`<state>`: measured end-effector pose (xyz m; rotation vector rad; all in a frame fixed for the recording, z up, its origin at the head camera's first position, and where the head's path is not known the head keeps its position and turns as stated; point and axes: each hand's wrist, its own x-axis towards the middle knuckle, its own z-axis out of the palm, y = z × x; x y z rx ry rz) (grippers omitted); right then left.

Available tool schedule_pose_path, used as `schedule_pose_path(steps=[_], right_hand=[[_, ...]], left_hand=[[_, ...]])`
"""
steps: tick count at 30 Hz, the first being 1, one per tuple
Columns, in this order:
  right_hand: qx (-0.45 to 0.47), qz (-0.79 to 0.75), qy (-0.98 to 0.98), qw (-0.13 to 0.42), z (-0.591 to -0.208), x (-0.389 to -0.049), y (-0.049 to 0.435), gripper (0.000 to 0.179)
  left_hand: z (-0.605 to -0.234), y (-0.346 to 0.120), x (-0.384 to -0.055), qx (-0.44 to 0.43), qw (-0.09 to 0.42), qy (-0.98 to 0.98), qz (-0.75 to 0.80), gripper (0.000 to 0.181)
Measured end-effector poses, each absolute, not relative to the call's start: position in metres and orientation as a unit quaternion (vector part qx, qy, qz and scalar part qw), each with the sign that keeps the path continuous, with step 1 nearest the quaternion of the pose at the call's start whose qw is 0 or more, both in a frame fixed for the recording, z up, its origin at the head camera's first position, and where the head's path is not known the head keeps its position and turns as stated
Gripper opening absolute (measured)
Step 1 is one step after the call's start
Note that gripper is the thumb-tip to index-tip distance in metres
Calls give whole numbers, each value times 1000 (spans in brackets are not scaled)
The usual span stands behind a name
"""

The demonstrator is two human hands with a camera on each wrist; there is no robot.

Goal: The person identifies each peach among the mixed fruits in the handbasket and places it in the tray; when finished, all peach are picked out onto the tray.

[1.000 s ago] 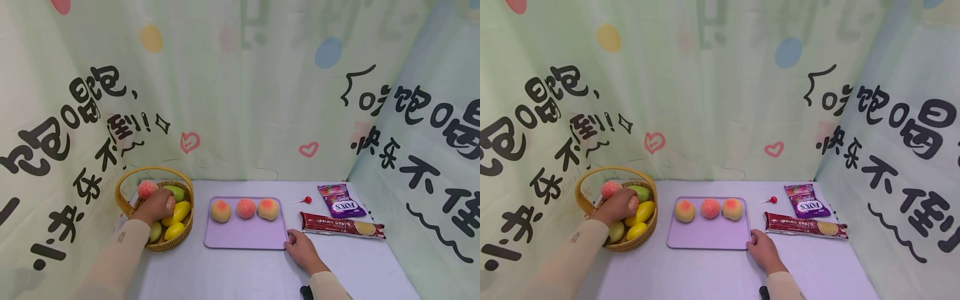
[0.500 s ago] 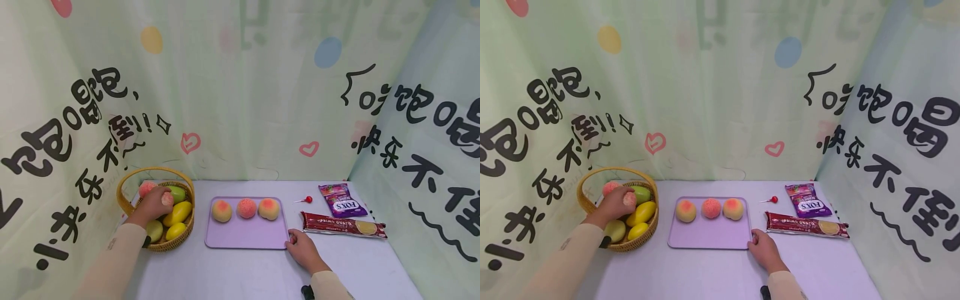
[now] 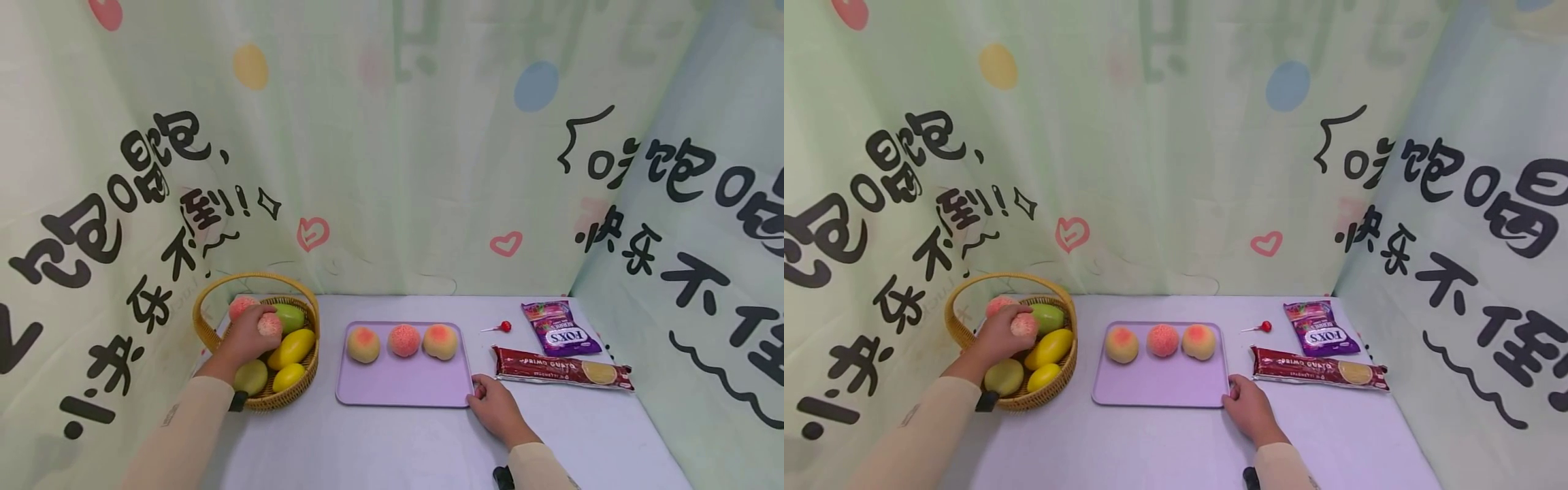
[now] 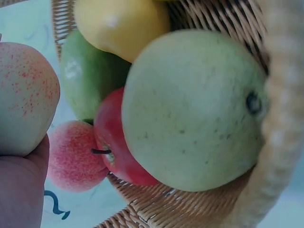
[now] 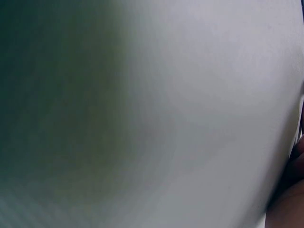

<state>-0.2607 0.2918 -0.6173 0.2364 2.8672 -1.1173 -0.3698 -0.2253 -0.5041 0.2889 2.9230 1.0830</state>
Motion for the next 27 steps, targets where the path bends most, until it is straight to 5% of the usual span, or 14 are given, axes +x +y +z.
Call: schedule_pose_path(steps=[27], right_hand=[[93, -367, 924, 49, -608, -257, 287, 49]], left_hand=[[-473, -178, -320, 81, -25, 872, 482, 57]])
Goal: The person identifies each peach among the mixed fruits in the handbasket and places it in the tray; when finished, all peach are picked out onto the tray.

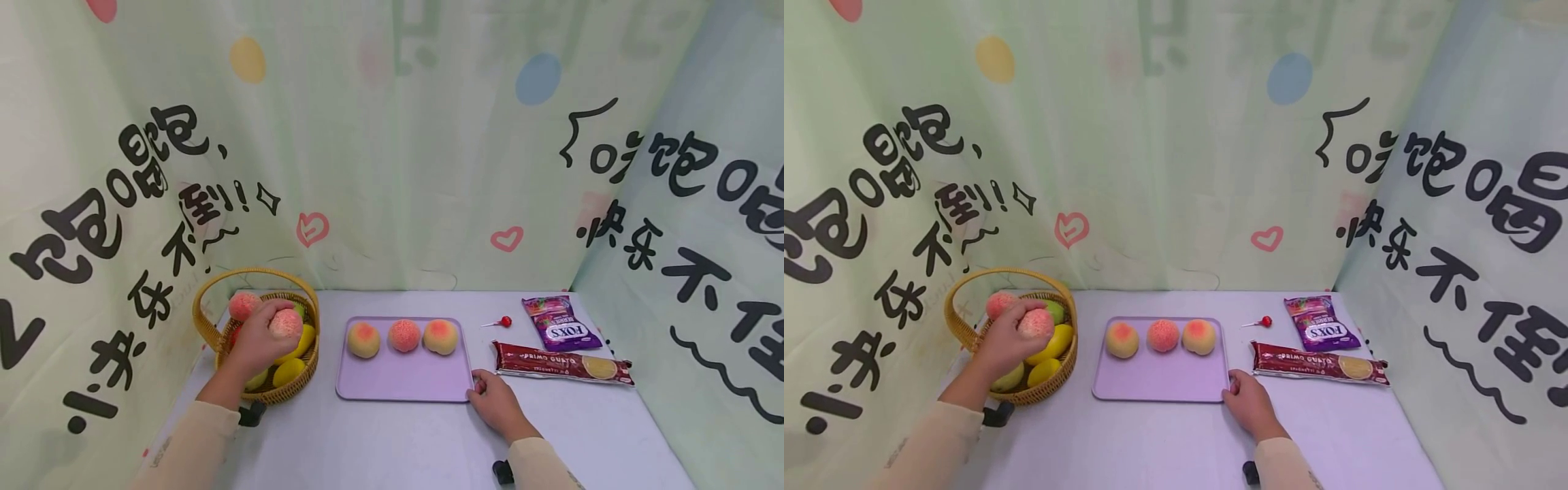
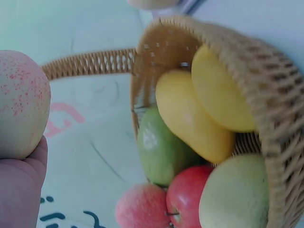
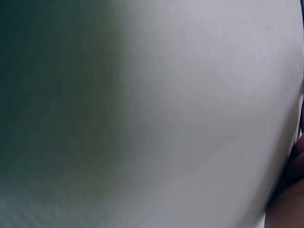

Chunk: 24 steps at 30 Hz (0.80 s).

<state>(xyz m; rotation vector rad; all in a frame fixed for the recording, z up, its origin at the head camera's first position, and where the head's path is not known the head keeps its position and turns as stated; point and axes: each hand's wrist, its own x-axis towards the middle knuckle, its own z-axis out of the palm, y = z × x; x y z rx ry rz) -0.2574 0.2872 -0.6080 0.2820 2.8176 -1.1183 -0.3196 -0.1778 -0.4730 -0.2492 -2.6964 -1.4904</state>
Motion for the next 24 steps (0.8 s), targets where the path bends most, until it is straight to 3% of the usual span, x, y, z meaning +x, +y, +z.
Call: schedule_pose_path(steps=[15, 24], right_hand=[[92, -366, 925, 51, -609, -257, 288, 49], [96, -367, 924, 49, -609, -258, 287, 49]], left_hand=[[-480, -146, -304, -133, 29, -866, -482, 52], [-489, -127, -301, -146, 6, -864, -483, 54]])
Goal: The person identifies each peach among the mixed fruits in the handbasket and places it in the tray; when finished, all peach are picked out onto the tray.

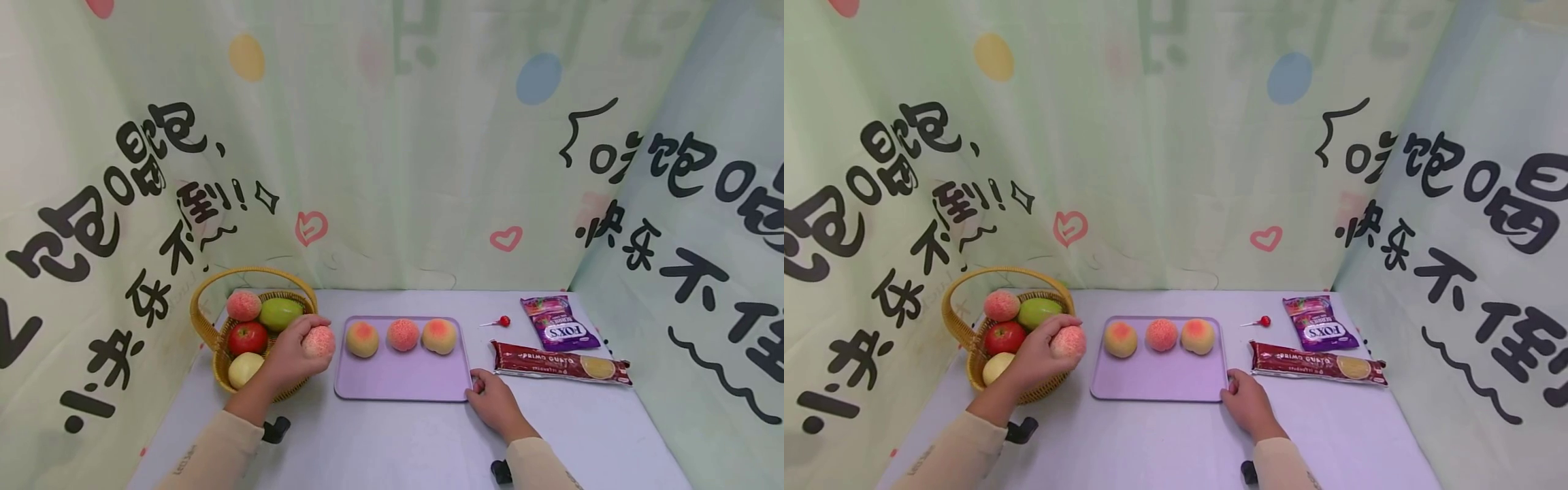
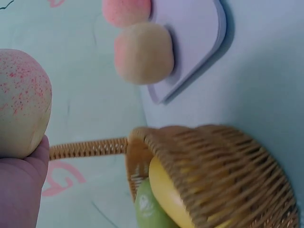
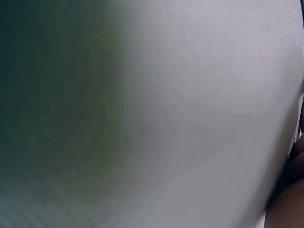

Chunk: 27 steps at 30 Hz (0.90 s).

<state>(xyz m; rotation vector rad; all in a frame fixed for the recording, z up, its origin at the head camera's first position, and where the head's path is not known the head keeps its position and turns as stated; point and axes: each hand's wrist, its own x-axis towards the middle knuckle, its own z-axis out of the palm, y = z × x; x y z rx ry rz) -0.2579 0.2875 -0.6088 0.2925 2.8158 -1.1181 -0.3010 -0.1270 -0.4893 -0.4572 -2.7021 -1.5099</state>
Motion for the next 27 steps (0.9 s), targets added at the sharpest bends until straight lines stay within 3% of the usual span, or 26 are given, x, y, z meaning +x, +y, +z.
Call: schedule_pose_path(steps=[27], right_hand=[[97, -372, 921, 55, -612, -259, 289, 50]], left_hand=[[-521, -93, -301, -167, -20, -855, -490, 58]])
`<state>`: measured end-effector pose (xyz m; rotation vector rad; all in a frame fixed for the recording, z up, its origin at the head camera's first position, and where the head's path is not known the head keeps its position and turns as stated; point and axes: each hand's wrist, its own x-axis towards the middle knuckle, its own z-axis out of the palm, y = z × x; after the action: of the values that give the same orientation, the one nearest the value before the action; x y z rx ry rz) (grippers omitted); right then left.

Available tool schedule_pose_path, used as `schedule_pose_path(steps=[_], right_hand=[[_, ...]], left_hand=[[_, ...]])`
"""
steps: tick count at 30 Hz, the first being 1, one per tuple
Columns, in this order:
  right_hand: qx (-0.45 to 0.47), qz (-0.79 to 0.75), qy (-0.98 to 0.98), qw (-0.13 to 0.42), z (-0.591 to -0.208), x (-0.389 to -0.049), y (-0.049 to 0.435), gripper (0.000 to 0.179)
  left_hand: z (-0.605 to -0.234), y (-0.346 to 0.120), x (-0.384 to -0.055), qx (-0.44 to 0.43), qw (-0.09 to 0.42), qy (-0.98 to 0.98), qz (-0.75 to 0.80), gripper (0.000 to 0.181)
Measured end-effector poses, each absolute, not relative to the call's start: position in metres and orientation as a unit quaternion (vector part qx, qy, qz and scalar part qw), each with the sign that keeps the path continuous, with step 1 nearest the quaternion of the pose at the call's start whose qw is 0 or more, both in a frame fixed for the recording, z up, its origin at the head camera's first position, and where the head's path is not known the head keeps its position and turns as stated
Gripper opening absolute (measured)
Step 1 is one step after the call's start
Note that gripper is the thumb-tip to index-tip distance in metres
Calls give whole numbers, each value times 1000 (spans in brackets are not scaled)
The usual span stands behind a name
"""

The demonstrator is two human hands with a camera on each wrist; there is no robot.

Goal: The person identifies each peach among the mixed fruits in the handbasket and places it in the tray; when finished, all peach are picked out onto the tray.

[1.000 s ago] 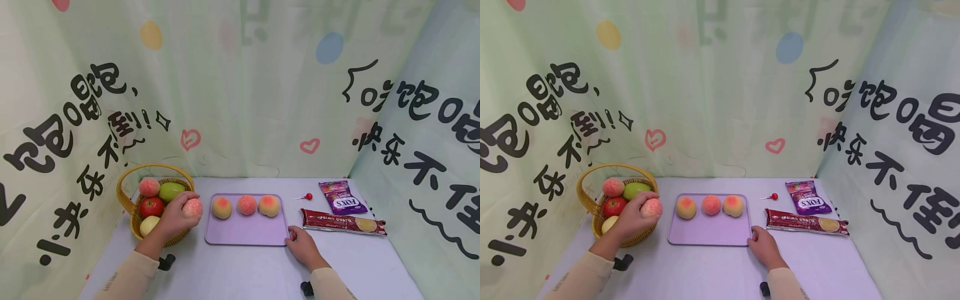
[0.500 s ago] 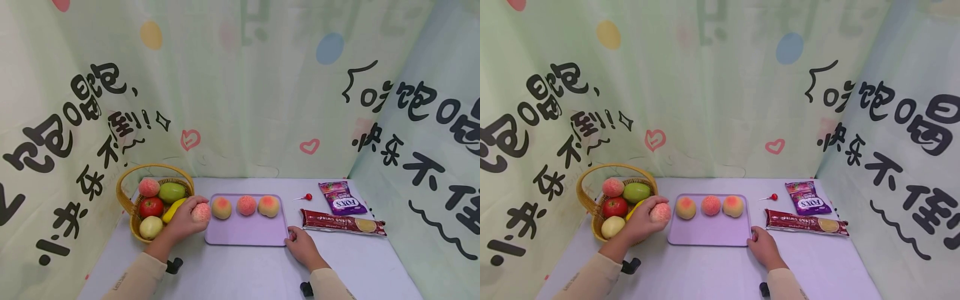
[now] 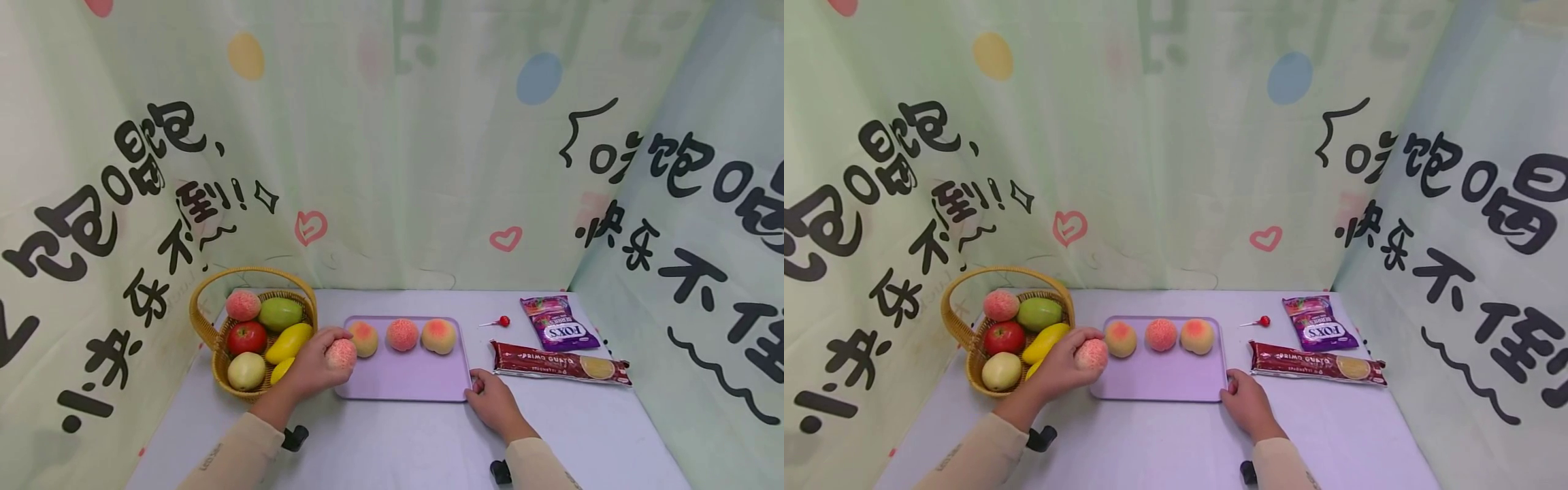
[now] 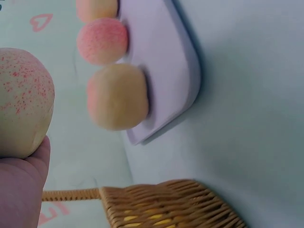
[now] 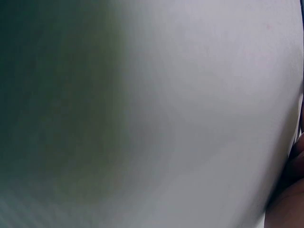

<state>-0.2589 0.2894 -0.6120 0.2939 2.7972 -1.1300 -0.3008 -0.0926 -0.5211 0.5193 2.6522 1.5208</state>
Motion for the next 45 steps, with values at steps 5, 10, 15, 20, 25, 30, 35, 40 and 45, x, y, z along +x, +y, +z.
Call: schedule_pose_path(steps=[5, 10, 15, 20, 25, 30, 35, 40, 45], right_hand=[[99, -370, 922, 50, -611, -259, 289, 49], [98, -371, 922, 47, -610, -259, 288, 48], [94, -370, 923, 44, -608, -258, 288, 48], [92, -373, 922, 45, -609, -257, 288, 48], [93, -377, 920, 48, -609, -257, 288, 49], [99, -372, 921, 52, -609, -258, 288, 49], [101, -370, 922, 53, -609, -259, 288, 50], [101, -373, 920, 57, -607, -257, 287, 50], [98, -372, 921, 57, -606, -257, 288, 50]], left_hand=[[-526, -86, -300, 159, 35, 861, 483, 57], [-531, -80, -301, 164, 52, 864, 474, 57], [-535, -75, -305, 174, 69, 864, 468, 56], [-538, -70, -308, 194, 85, 857, 470, 54], [-542, -65, -310, 192, 86, 866, 455, 55], [-550, -62, -317, 197, 77, 875, 435, 53], [-558, -58, -323, 213, 71, 880, 419, 50], [-562, -54, -326, 233, 74, 885, 397, 52], [-563, -52, -328, 243, 90, 890, 374, 55]])
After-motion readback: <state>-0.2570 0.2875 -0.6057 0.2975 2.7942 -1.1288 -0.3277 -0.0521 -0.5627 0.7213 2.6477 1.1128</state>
